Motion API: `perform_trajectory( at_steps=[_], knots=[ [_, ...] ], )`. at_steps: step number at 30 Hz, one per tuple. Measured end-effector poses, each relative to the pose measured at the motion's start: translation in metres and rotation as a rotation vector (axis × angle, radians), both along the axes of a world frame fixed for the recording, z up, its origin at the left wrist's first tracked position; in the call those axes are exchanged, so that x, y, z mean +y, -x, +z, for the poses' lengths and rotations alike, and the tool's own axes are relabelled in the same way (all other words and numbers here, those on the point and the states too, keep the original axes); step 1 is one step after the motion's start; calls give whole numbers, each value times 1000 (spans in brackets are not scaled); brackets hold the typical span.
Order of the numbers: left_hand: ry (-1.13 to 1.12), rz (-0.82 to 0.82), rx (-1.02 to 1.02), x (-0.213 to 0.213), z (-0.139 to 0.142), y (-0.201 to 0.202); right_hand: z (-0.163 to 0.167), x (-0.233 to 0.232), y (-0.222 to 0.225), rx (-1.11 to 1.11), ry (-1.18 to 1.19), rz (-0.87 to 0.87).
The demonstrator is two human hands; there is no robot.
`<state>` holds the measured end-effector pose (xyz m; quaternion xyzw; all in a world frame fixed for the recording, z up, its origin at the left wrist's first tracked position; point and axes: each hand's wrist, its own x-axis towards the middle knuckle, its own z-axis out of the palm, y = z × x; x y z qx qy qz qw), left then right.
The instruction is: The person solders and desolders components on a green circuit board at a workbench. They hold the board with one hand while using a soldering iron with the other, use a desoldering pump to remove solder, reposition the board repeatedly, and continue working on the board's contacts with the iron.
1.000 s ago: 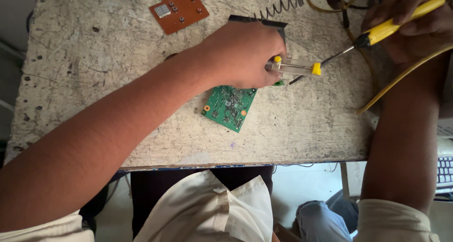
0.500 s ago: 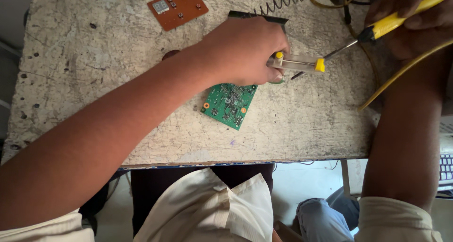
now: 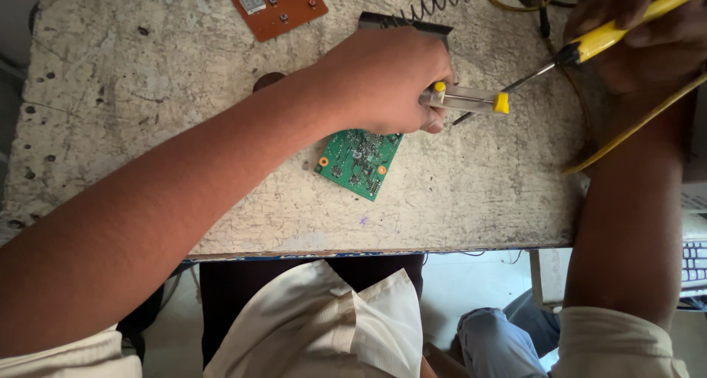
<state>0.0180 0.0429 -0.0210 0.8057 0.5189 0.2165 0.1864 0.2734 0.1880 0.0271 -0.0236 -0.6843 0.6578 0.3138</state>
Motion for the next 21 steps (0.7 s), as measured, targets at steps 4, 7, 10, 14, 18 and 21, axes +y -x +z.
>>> perform_trajectory(
  at_steps=[4, 7, 10, 14, 18, 21],
  knots=[
    [32, 14, 21, -1, 1, -2, -2, 3, -1, 15, -10, 33],
    [25, 20, 9, -1, 0, -2, -4, 5, -3, 16, 20, 27],
    [4, 23, -8, -1, -1, -2, -6, 6, -4, -2, 41, -10],
    [19, 24, 6, 0, -1, -3, -7, 7, -6, -14, 0, -2],
    [27, 33, -4, -1, -1, -3, -7, 6, -6, -8, -23, 23],
    [29, 24, -22, -1, 0, -2, -7, 4, -5, 4, 17, 12]
  ],
)
